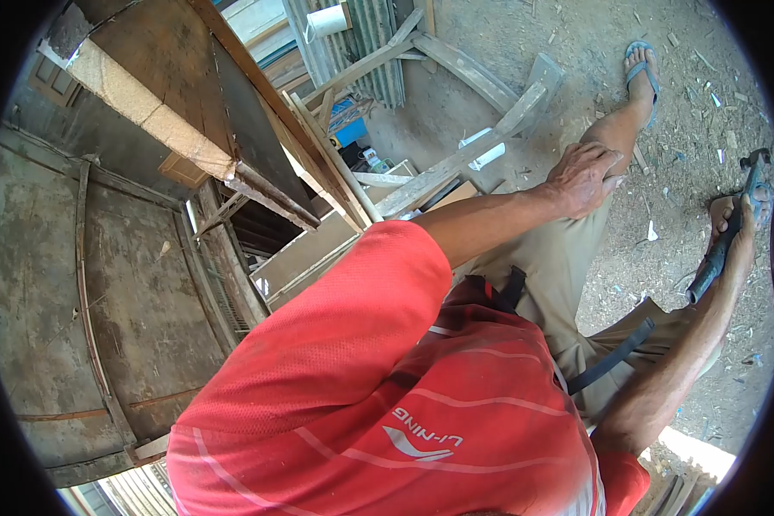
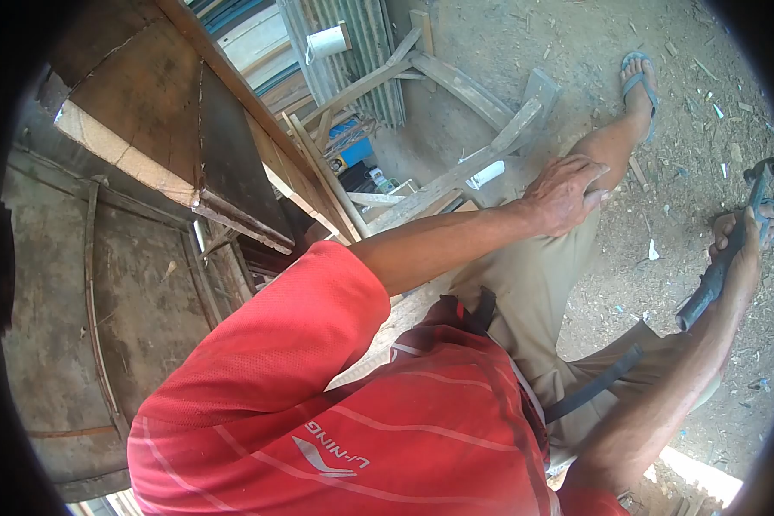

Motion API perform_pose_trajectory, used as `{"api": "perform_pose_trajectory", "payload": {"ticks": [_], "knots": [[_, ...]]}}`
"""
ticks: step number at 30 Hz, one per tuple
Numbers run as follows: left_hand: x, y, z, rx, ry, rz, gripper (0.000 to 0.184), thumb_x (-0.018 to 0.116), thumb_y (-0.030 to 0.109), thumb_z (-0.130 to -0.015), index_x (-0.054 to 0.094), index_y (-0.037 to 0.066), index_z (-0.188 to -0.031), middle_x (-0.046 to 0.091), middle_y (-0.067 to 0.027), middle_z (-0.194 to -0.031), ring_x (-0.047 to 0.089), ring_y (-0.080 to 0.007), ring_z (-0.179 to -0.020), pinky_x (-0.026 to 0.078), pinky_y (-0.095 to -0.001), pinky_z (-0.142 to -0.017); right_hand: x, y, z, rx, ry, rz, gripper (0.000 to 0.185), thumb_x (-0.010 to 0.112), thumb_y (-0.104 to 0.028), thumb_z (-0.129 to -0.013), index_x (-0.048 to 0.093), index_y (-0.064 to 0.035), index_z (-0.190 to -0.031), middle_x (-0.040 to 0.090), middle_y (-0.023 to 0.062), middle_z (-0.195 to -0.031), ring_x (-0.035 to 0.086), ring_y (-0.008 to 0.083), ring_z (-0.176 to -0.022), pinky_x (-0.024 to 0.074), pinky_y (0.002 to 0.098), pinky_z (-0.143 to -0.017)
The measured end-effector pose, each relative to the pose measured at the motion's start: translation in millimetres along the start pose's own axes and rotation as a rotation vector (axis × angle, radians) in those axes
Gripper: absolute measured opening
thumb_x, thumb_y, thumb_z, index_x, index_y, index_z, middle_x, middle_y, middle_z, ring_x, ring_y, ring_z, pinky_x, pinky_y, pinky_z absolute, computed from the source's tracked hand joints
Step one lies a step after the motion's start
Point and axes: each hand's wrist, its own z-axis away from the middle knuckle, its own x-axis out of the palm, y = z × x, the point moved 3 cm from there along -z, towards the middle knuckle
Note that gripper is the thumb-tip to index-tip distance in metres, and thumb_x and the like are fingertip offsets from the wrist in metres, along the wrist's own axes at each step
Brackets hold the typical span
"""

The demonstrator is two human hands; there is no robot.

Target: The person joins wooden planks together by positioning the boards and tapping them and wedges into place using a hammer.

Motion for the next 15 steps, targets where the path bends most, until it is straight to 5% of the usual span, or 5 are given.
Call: {"api": "perform_pose_trajectory", "payload": {"ticks": [15], "knots": [[3.5, -7.6, 3.2, -0.007, -0.017, 0.007, 0.045, 0.06, 0.027, -0.099, 0.055, 0.004, -0.137, 0.06, -0.0179, -0.131, 0.05, -0.0336, -0.133, 0.033, -0.0473, -0.114, 10.5, -3.1, -4.2, 0.047, -0.051, -0.038, 0.027, 0.064, -0.039, -0.1, 0.059, -0.0131, -0.103, 0.058, -0.0039, -0.079, 0.05, 0.0041, -0.063, 0.0377, 0.0183, -0.055]]}}
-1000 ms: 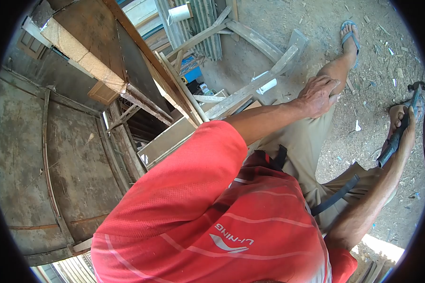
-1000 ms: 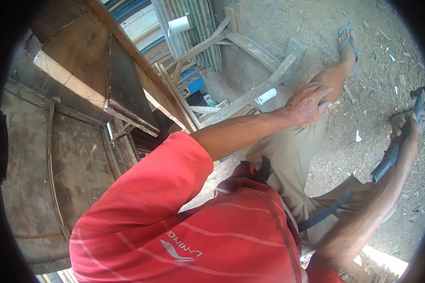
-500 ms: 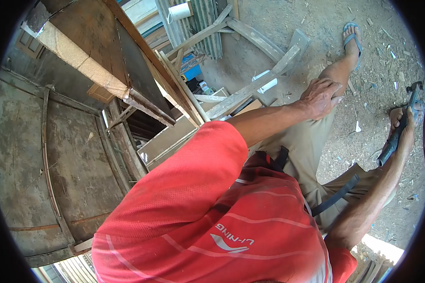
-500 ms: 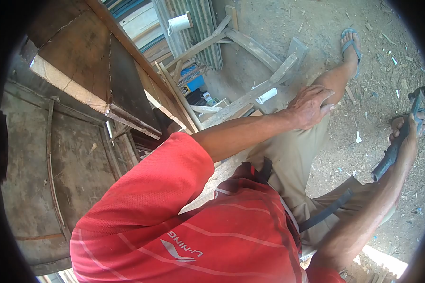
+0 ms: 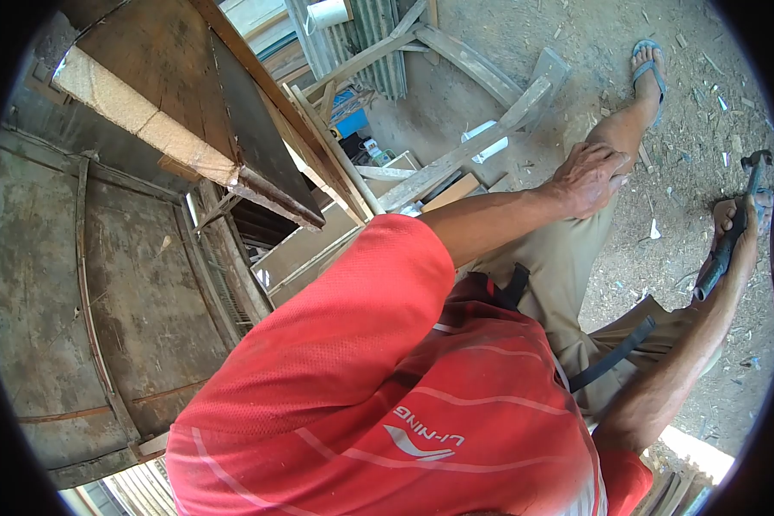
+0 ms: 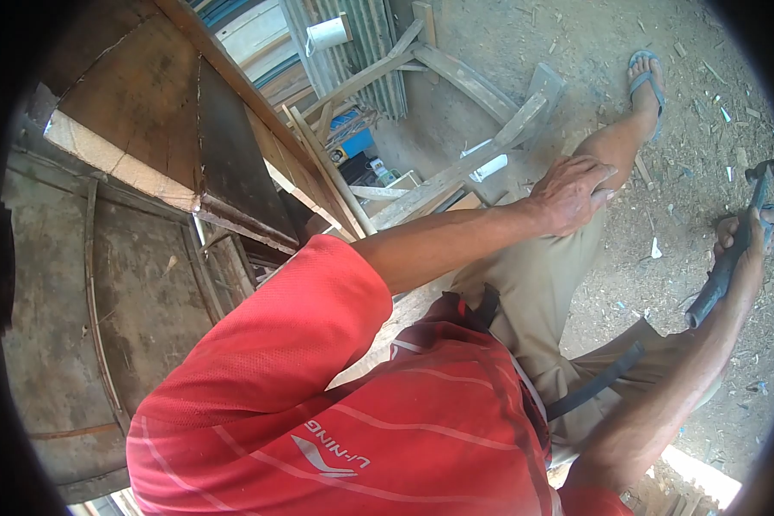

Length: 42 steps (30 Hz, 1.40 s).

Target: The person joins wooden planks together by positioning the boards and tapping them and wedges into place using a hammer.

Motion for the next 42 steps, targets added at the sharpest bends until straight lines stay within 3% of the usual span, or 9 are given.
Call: {"api": "perform_pose_trajectory", "payload": {"ticks": [28, 42], "knots": [[2.4, 5.1, -2.9, -0.032, 0.009, 0.014, 0.047, 0.061, 0.028, -0.098, 0.054, 0.005, -0.138, 0.061, -0.0191, -0.129, 0.05, -0.0338, -0.132, 0.032, -0.0477, -0.114, -10.1, 2.3, -10.6, 0.007, -0.084, -0.061, 0.026, 0.06, -0.035, -0.103, 0.057, -0.01, -0.106, 0.055, -0.0024, -0.08, 0.05, 0.0052, -0.068, 0.0363, 0.0206, -0.058], [3.9, 15.5, -7.1, -0.067, -0.064, -0.046, 0.049, 0.058, 0.03, -0.1, 0.051, 0.006, -0.142, 0.058, -0.0185, -0.135, 0.047, -0.0344, -0.136, 0.03, -0.0479, -0.116, -14.4, -6.4, -6.3, -0.02, -0.075, -0.139, 0.025, 0.064, -0.029, -0.102, 0.056, -0.0064, -0.106, 0.055, 0.0012, -0.081, 0.05, 0.0073, -0.066, 0.0387, 0.019, -0.057]]}}
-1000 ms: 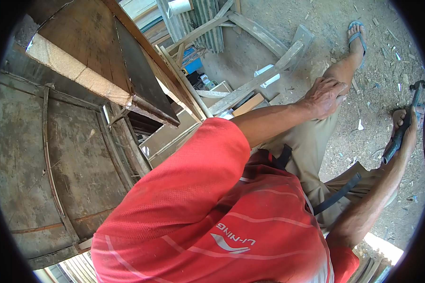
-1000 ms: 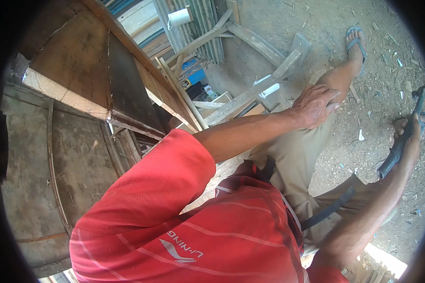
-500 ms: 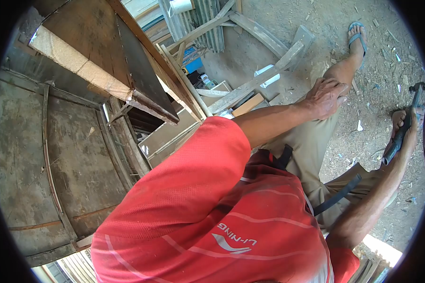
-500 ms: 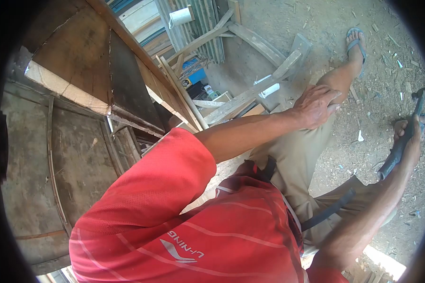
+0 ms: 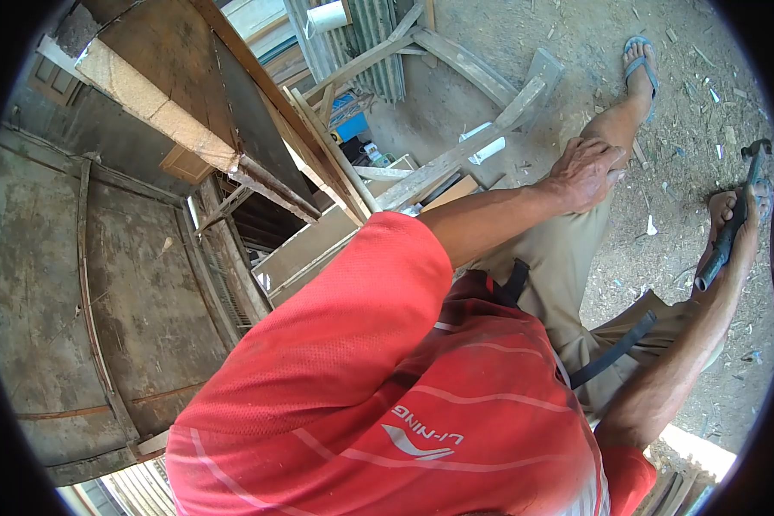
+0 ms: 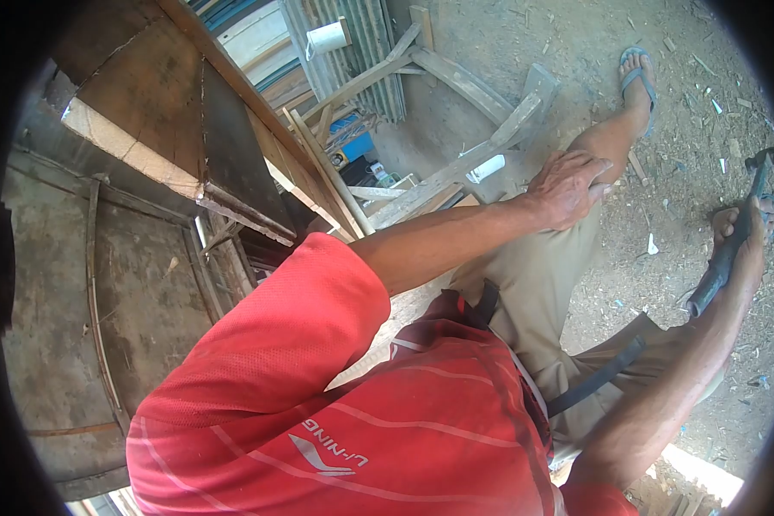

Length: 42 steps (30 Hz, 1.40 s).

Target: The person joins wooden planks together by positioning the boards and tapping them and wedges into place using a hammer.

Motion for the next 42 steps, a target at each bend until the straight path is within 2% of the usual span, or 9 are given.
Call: {"api": "perform_pose_trajectory", "payload": {"ticks": [4, 8, 14, 15, 19, 23, 28, 33, 42], "knots": [[1.2, 3.4, -5.4, -0.03, -0.017, -0.001, 0.049, 0.058, 0.03, -0.1, 0.051, 0.006, -0.142, 0.058, -0.0186, -0.135, 0.047, -0.0343, -0.136, 0.031, -0.0489, -0.116, 13.3, -6.2, 11.7, -0.059, 0.077, -0.064, 0.025, 0.065, -0.028, -0.102, 0.056, -0.005, -0.108, 0.054, 0.0027, -0.082, 0.049, 0.0087, -0.068, 0.0406, 0.0199, -0.059], [0.0, 4.0, -5.1, -0.019, -0.003, -0.006, 0.048, 0.06, 0.029, -0.099, 0.052, 0.006, -0.14, 0.06, -0.0191, -0.133, 0.05, -0.0349, -0.133, 0.033, -0.0493, -0.114, 0.7, -6.6, 5.3, -0.022, 0.008, -0.07, 0.025, 0.066, -0.025, -0.101, 0.056, -0.0038, -0.109, 0.053, 0.0043, -0.084, 0.049, 0.0096, -0.069, 0.0413, 0.0207, -0.059], [-5.1, 14.6, -7.3, -0.017, -0.001, 0.023, 0.046, 0.062, 0.026, -0.097, 0.055, 0.005, -0.138, 0.062, -0.0193, -0.13, 0.054, -0.0355, -0.128, 0.039, -0.0478, -0.11, 9.6, -16.5, 14.5, -0.035, 0.028, -0.129, 0.023, 0.067, -0.023, -0.101, 0.056, -0.0036, -0.108, 0.054, 0.0049, -0.084, 0.051, 0.0098, -0.071, 0.0405, 0.0207, -0.057], [-8.0, 15.5, -6.5, -0.013, -0.003, 0.008, 0.046, 0.063, 0.025, -0.097, 0.056, 0.005, -0.138, 0.062, -0.0192, -0.129, 0.054, -0.0355, -0.127, 0.039, -0.0479, -0.109, 30.4, -25.3, 30.1, -0.073, 0.157, -0.133, 0.023, 0.067, -0.023, -0.1, 0.057, -0.0041, -0.107, 0.055, 0.0051, -0.084, 0.052, 0.01, -0.07, 0.0409, 0.021, -0.057], [-5.2, 10.7, -5.0, -0.003, 0.06, 0.028, 0.044, 0.063, 0.024, -0.097, 0.057, 0.005, -0.136, 0.063, -0.0192, -0.128, 0.056, -0.0358, -0.124, 0.039, -0.0484, -0.109, 16.2, -22.4, 19.7, -0.019, 0.107, -0.066, 0.02, 0.064, -0.02, -0.103, 0.055, -0.003, -0.107, 0.055, 0.0066, -0.084, 0.051, 0.0104, -0.068, 0.042, 0.0214, -0.056], [0.6, 4.8, -5.2, 0.011, 0.048, 0.018, 0.045, 0.062, 0.024, -0.097, 0.056, 0.004, -0.137, 0.063, -0.0191, -0.128, 0.055, -0.0351, -0.125, 0.037, -0.0477, -0.111, 15.1, -17.3, 18.1, -0.059, 0.1, -0.049, 0.027, 0.062, -0.036, -0.103, 0.061, -0.01, -0.109, 0.06, -0.0005, -0.081, 0.054, 0.0037, -0.061, 0.0462, 0.0171, -0.05], [3.3, 3.9, -5.0, 0.009, 0.048, -0.009, 0.045, 0.062, 0.026, -0.098, 0.056, 0.004, -0.137, 0.064, -0.0187, -0.127, 0.055, -0.0336, -0.126, 0.035, -0.048, -0.112, 12.7, -11.3, 15.1, -0.08, 0.072, -0.062, 0.028, 0.062, -0.037, -0.103, 0.061, -0.0101, -0.108, 0.06, -0.0014, -0.081, 0.053, 0.0037, -0.06, 0.0452, 0.0164, -0.05], [0.4, 1.6, -5.3, -0.004, -0.006, -0.003, 0.045, 0.06, 0.027, -0.098, 0.055, 0.006, -0.138, 0.062, -0.0182, -0.129, 0.053, -0.0333, -0.128, 0.034, -0.0485, -0.113, 22.5, -15.4, 21.0, -0.046, 0.096, -0.085, 0.019, 0.065, -0.018, -0.101, 0.052, -0.0056, -0.106, 0.052, 0.0055, -0.083, 0.049, 0.0097, -0.068, 0.0406, 0.0207, -0.055], [-1.4, 0.6, -4.9, -0.004, -0.019, -0.017, 0.045, 0.058, 0.027, -0.099, 0.054, 0.006, -0.139, 0.061, -0.0178, -0.13, 0.052, -0.0331, -0.129, 0.032, -0.0478, -0.114, 5.7, -6.7, 4.1, -0.029, 0.067, 0.002, 0.02, 0.067, -0.019, -0.1, 0.053, -0.0052, -0.105, 0.054, 0.0051, -0.083, 0.049, 0.0087, -0.065, 0.0407, 0.02, -0.052]]}}
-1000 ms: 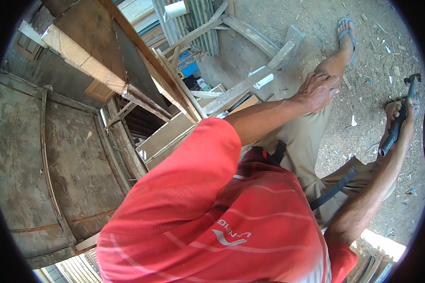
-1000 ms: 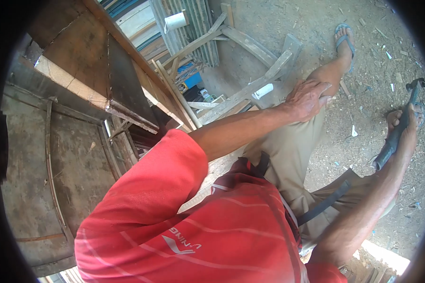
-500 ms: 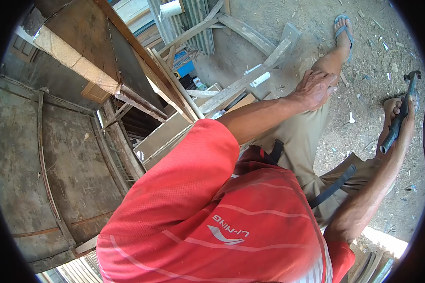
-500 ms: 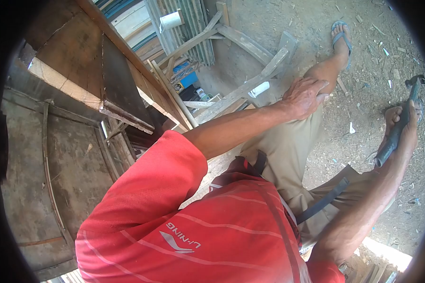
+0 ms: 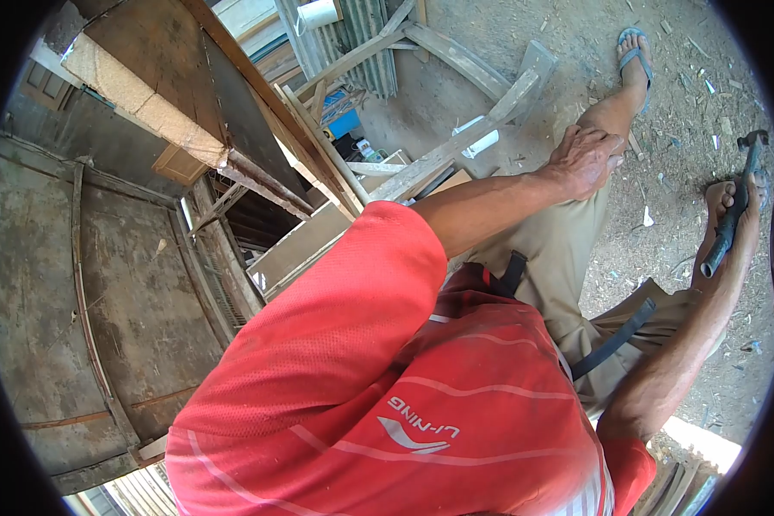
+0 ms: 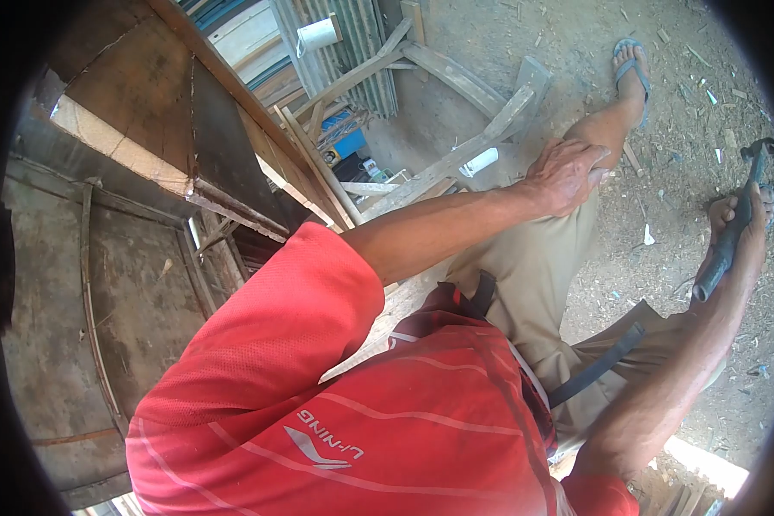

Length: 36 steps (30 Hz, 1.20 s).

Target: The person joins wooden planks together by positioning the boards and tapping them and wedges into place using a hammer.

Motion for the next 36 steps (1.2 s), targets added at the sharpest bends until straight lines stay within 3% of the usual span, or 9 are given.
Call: {"api": "perform_pose_trajectory", "payload": {"ticks": [6, 12, 22, 28, 33, 36], "knots": [[0.4, -1.4, -0.3, 0.001, -0.013, 0.001, 0.044, 0.058, 0.028, -0.099, 0.054, 0.006, -0.138, 0.062, -0.018, -0.129, 0.053, -0.0336, -0.129, 0.032, -0.0481, -0.113, 9.4, 1.8, 7.0, -0.032, 0.015, 0.006, 0.028, 0.063, -0.039, -0.102, 0.062, -0.0122, -0.095, 0.059, -0.0027, -0.072, 0.052, 0.0043, -0.056, 0.0408, 0.0173, -0.049], [-1.5, -2.6, -0.5, -0.002, -0.002, 0.01, 0.043, 0.058, 0.028, -0.099, 0.055, 0.006, -0.137, 0.063, -0.0176, -0.127, 0.053, -0.0331, -0.128, 0.032, -0.0476, -0.113, 3.9, -2.0, 3.7, 0.011, -0.021, 0.165, 0.024, 0.065, -0.025, -0.1, 0.053, -0.0054, -0.104, 0.053, 0.0025, -0.081, 0.049, 0.007, -0.067, 0.0391, 0.0194, -0.054], [-0.7, -6.4, -1.2, 0.021, 0.031, 0.017, 0.042, 0.058, 0.029, -0.099, 0.056, 0.007, -0.135, 0.063, -0.0177, -0.123, 0.054, -0.0318, -0.125, 0.032, -0.0466, -0.111, 3.4, 2.4, -11.0, -0.011, -0.054, 0.027, 0.02, 0.064, -0.021, -0.101, 0.052, -0.0054, -0.103, 0.053, 0.0046, -0.081, 0.049, 0.0089, -0.066, 0.0394, 0.0205, -0.053], [-2.3, -2.7, -1.6, -0.026, -0.032, 0.009, 0.042, 0.058, 0.03, -0.099, 0.056, 0.007, -0.135, 0.063, -0.0178, -0.125, 0.054, -0.0322, -0.126, 0.032, -0.0476, -0.112, 22.3, -1.3, 3.8, -0.036, 0.025, -0.037, 0.02, 0.063, -0.023, -0.102, 0.052, -0.0068, -0.1, 0.052, 0.0041, -0.078, 0.045, 0.0089, -0.06, 0.0343, 0.0209, -0.049], [-6.6, -0.4, -1.4, -0.015, -0.042, 0.02, 0.042, 0.058, 0.03, -0.099, 0.056, 0.006, -0.134, 0.064, -0.0176, -0.124, 0.054, -0.0323, -0.126, 0.031, -0.0478, -0.112, 10.2, -4.2, -1.3, 0.04, -0.065, 0.077, 0.022, 0.064, -0.027, -0.102, 0.052, -0.0079, -0.099, 0.052, 0.0031, -0.078, 0.045, 0.0082, -0.059, 0.0331, 0.0202, -0.047], [-6.1, -0.1, -2.5, -0.01, -0.039, 0.016, 0.042, 0.058, 0.03, -0.099, 0.056, 0.006, -0.134, 0.064, -0.0181, -0.123, 0.054, -0.0326, -0.126, 0.032, -0.048, -0.112, 23.9, -5.8, 8.3, 0.024, 0.012, -0.035, 0.023, 0.064, -0.027, -0.101, 0.051, -0.0085, -0.099, 0.052, 0.0028, -0.078, 0.046, 0.0074, -0.06, 0.0331, 0.0198, -0.047]]}}
